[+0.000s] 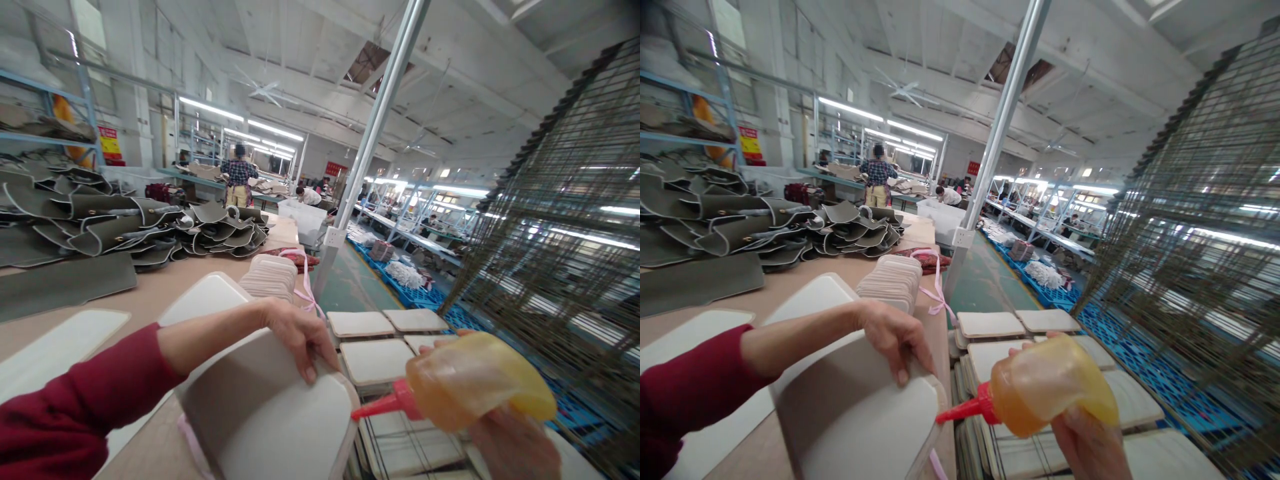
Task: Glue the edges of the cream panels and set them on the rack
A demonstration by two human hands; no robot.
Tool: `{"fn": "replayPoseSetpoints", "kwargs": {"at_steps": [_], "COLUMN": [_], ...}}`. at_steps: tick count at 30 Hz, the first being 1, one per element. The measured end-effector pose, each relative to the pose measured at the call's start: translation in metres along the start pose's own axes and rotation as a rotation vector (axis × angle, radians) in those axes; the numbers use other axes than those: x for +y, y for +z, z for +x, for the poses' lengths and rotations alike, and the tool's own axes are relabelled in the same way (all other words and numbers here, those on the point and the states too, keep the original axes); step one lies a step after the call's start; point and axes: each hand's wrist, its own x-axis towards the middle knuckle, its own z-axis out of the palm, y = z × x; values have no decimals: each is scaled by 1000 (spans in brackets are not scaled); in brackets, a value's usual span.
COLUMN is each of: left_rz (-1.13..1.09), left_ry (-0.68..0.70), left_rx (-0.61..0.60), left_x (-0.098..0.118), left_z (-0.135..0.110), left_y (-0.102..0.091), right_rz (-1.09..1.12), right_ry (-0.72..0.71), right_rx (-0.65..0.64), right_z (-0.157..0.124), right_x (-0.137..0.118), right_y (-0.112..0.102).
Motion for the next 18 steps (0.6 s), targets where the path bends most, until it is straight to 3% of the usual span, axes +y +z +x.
{"fn": "replayPoseSetpoints", "kwargs": {"at_steps": [3, 10, 18], "left_rz": [-13, -14, -46], "left_ry": [14, 30, 5], "left_rx": [35, 113, 146], "left_x": [-2, 0, 3], "left_z": [-4, -11, -17], "left_y": [-2, 0, 0], "right_rz": [2, -16, -26], "right_ry": [60, -62, -4], "right_rx": [49, 105, 61], "right_z": [3, 5, -1], "right_x": [8, 11, 20], "right_y": [-10, -10, -18]}}
